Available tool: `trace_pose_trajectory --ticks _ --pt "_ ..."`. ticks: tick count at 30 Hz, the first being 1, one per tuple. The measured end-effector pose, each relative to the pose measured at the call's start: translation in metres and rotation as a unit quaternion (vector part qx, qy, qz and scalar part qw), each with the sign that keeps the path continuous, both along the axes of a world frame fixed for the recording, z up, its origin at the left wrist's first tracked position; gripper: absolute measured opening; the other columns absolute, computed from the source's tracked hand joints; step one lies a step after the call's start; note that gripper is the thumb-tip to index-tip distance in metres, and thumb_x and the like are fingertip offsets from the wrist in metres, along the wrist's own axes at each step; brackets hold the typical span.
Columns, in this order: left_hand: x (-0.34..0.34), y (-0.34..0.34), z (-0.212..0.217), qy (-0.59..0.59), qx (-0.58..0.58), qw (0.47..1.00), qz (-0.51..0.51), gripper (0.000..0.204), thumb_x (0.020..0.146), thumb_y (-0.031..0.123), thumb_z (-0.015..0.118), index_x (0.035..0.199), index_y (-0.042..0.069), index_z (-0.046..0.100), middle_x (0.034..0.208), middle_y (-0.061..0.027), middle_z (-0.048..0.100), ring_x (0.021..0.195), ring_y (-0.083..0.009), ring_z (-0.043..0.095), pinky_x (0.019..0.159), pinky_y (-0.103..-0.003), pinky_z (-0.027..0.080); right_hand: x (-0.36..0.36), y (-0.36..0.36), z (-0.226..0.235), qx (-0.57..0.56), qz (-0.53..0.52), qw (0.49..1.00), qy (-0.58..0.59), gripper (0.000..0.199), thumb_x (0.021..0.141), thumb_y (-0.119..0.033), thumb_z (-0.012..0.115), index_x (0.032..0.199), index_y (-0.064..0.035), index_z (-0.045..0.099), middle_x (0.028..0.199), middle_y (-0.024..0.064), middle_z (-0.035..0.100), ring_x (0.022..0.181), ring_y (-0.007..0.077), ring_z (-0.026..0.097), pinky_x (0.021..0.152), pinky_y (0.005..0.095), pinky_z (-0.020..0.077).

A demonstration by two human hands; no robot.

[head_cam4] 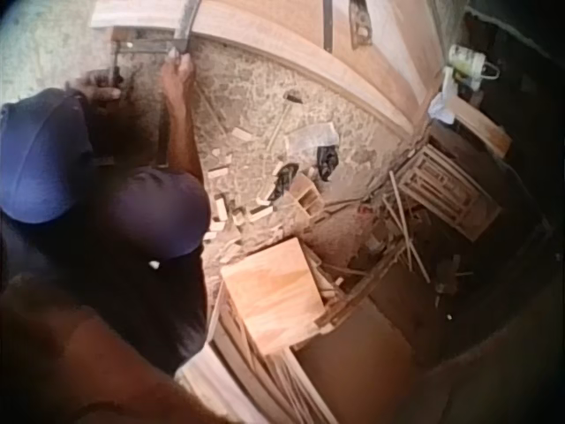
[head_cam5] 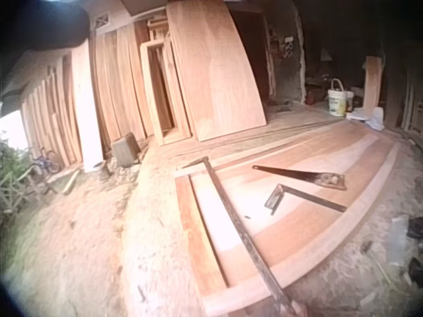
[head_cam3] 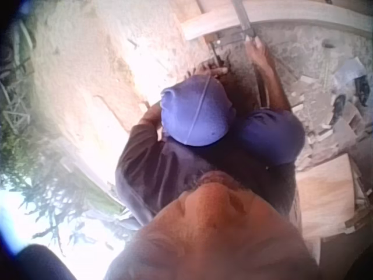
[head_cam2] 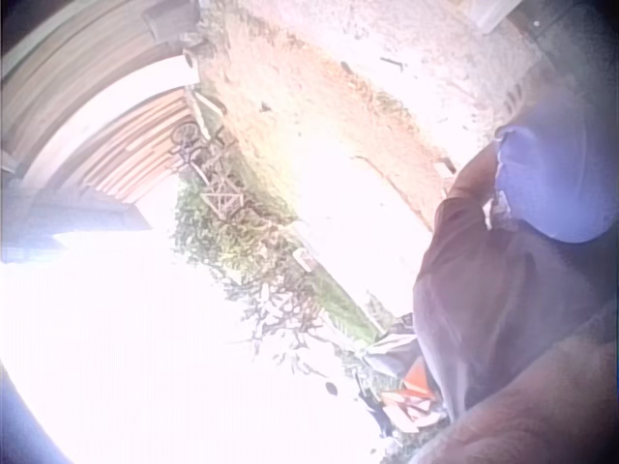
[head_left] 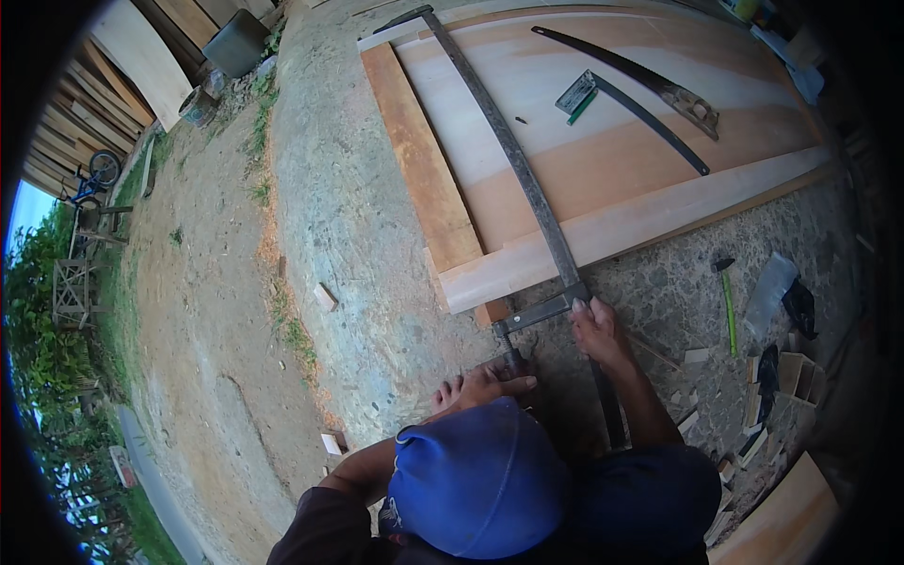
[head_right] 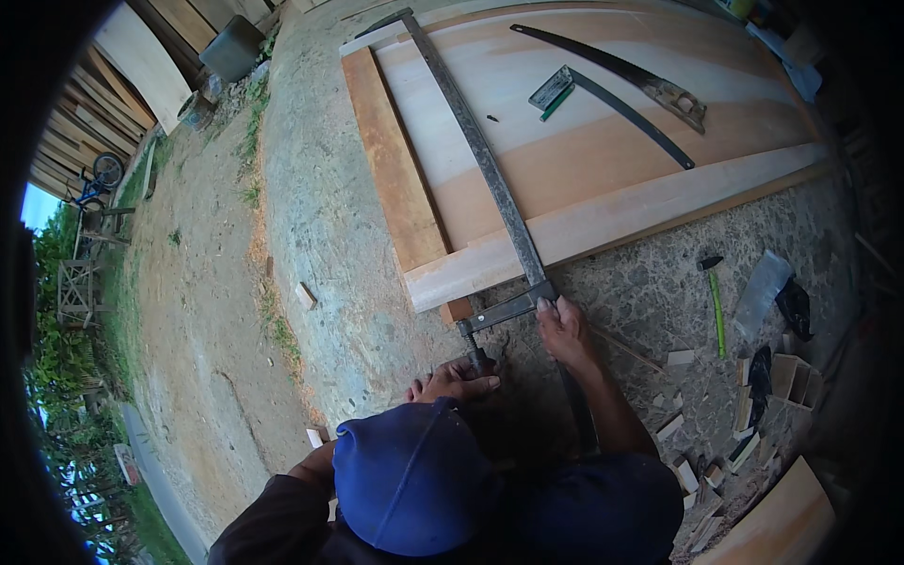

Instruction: The person measures and marks a wooden plank with a square and pencil, then saws it to length. They place the cut plank onto a larger wooden panel and use a hammer to tap it into position. Finally, they secure the plank to the panel using nails and a hammer.

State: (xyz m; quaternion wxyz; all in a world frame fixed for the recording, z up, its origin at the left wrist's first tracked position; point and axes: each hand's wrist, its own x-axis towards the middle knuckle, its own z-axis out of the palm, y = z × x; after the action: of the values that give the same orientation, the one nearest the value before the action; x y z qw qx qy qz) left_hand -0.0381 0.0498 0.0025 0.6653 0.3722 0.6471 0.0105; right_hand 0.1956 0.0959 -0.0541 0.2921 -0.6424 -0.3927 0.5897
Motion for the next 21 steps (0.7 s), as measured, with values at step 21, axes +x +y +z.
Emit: trace_pose_trajectory --ticks 21 --pt "-0.001 0.059 -0.064 -0.265 0.069 0.845 0.460 0.043 0.091 0.023 0.077 0.118 -0.007 0.062 0.113 -0.0146 0.068 0.103 -0.0252 0.065 0.092 -0.041 0.052 0.024 0.007 0.047 0.372 0.152 0.823 -0.403 0.038 0.099 -0.022 0.061 0.128 0.0014 0.055 0.100 0.0193 0.064 0.088 0.0342 0.067 0.075 0.0414 0.0552"
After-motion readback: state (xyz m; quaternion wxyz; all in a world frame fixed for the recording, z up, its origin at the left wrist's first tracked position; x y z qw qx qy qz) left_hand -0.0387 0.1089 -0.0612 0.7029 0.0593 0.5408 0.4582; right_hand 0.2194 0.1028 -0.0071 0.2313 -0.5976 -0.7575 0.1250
